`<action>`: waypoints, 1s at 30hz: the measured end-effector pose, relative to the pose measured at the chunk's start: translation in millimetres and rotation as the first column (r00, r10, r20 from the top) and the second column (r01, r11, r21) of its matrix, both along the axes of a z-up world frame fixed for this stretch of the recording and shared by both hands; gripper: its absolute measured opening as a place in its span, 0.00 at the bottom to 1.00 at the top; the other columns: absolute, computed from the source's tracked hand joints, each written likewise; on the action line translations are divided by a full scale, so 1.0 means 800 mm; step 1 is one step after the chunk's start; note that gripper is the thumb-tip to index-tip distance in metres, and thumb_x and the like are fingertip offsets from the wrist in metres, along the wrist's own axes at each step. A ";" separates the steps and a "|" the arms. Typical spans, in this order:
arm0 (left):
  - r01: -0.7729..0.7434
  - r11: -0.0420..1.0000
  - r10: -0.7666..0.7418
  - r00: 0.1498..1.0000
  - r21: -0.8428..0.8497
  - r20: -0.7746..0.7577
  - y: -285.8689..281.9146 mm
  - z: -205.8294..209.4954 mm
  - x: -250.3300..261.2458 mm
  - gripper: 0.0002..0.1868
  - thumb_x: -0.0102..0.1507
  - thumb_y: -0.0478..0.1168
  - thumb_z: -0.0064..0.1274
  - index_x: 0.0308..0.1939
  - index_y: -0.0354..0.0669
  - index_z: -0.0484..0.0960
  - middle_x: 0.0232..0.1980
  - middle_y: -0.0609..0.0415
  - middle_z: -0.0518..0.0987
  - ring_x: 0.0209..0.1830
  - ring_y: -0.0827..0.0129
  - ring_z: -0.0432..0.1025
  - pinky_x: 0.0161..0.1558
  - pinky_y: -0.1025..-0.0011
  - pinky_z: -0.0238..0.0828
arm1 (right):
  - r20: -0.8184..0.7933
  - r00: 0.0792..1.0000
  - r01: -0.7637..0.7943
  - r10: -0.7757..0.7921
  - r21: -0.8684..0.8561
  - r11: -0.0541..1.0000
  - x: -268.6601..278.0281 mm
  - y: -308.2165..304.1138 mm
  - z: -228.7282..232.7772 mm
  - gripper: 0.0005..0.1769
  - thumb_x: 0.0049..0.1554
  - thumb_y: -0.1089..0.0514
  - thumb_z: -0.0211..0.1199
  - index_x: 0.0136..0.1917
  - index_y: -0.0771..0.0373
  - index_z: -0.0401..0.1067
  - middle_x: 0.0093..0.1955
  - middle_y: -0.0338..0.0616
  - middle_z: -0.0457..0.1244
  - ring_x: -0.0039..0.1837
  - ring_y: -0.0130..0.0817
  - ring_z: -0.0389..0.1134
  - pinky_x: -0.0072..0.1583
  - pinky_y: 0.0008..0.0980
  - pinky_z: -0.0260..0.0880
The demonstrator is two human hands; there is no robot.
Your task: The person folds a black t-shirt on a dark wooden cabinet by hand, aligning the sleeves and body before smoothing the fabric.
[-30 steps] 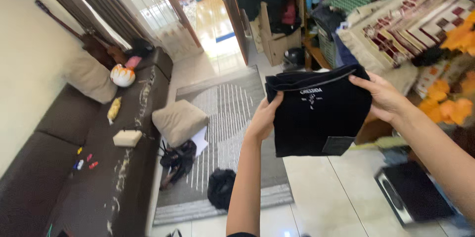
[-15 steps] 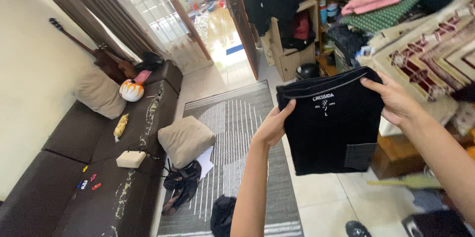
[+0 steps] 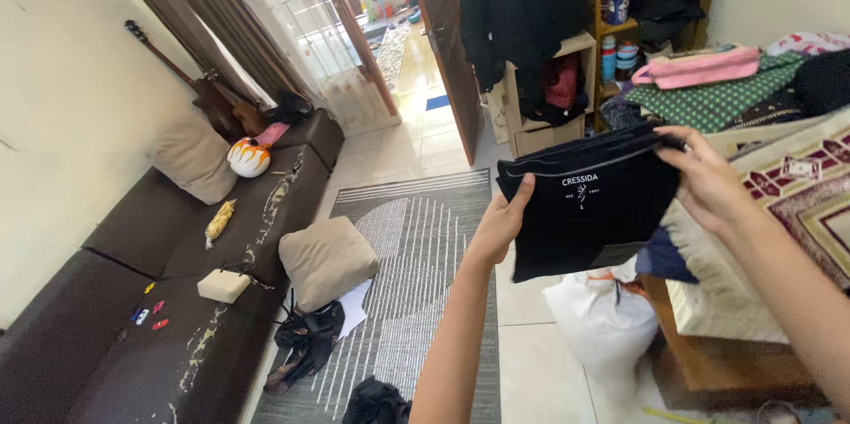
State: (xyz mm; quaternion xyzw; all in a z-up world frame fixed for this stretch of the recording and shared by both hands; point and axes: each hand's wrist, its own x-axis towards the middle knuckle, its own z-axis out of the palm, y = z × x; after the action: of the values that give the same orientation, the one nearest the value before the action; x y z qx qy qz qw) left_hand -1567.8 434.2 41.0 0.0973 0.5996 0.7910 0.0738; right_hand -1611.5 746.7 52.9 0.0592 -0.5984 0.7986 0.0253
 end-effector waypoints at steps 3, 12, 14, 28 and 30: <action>-0.090 0.987 0.088 0.996 -0.136 -0.022 0.020 0.004 -0.023 0.31 0.69 0.59 0.46 0.62 0.36 0.79 0.56 0.52 0.82 0.57 0.70 0.73 0.58 0.72 0.68 | 0.148 0.979 0.107 -0.143 0.224 0.969 -0.026 0.018 -0.029 0.33 0.59 0.63 0.58 0.76 0.50 0.57 0.69 0.41 0.60 0.63 0.33 0.61 0.57 0.37 0.63; -0.155 0.938 0.166 0.986 -0.311 0.011 0.022 0.003 -0.073 0.29 0.69 0.60 0.48 0.47 0.34 0.85 0.39 0.56 0.84 0.40 0.74 0.74 0.44 0.72 0.72 | 0.237 0.971 -0.106 0.034 0.297 0.949 -0.043 0.029 -0.068 0.52 0.52 0.48 0.66 0.83 0.45 0.42 0.80 0.53 0.50 0.77 0.40 0.55 0.69 0.43 0.61; -0.146 0.945 0.165 0.985 -0.292 0.042 0.018 0.008 -0.077 0.29 0.68 0.60 0.48 0.49 0.35 0.84 0.40 0.56 0.84 0.42 0.74 0.75 0.45 0.73 0.72 | 0.266 0.961 -0.158 0.075 0.307 0.938 -0.051 0.028 -0.079 0.57 0.50 0.47 0.68 0.83 0.46 0.39 0.80 0.53 0.49 0.77 0.40 0.55 0.69 0.41 0.60; -0.169 0.957 0.222 0.950 -0.237 0.218 -0.036 -0.002 -0.045 0.31 0.73 0.60 0.47 0.56 0.32 0.85 0.43 0.50 0.77 0.39 0.63 0.59 0.39 0.63 0.53 | 0.379 0.889 -0.325 0.258 0.122 0.938 -0.068 -0.020 -0.093 0.30 0.53 0.53 0.68 0.67 0.66 0.68 0.61 0.44 0.67 0.62 0.34 0.69 0.62 0.38 0.69; -0.161 0.986 0.154 0.977 0.038 0.145 -0.052 -0.007 -0.037 0.30 0.67 0.60 0.48 0.58 0.37 0.79 0.56 0.56 0.82 0.57 0.75 0.74 0.59 0.75 0.68 | 0.369 0.895 -0.302 0.250 0.090 0.949 -0.062 -0.040 -0.073 0.30 0.52 0.55 0.68 0.68 0.61 0.67 0.61 0.43 0.67 0.61 0.35 0.69 0.61 0.39 0.70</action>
State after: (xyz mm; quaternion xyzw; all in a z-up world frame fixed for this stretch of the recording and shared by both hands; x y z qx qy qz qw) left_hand -1597.7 393.0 35.1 -0.0049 0.5790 0.8138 0.0507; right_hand -1660.9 714.7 -5.7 0.0009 -0.6349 0.7461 -0.2006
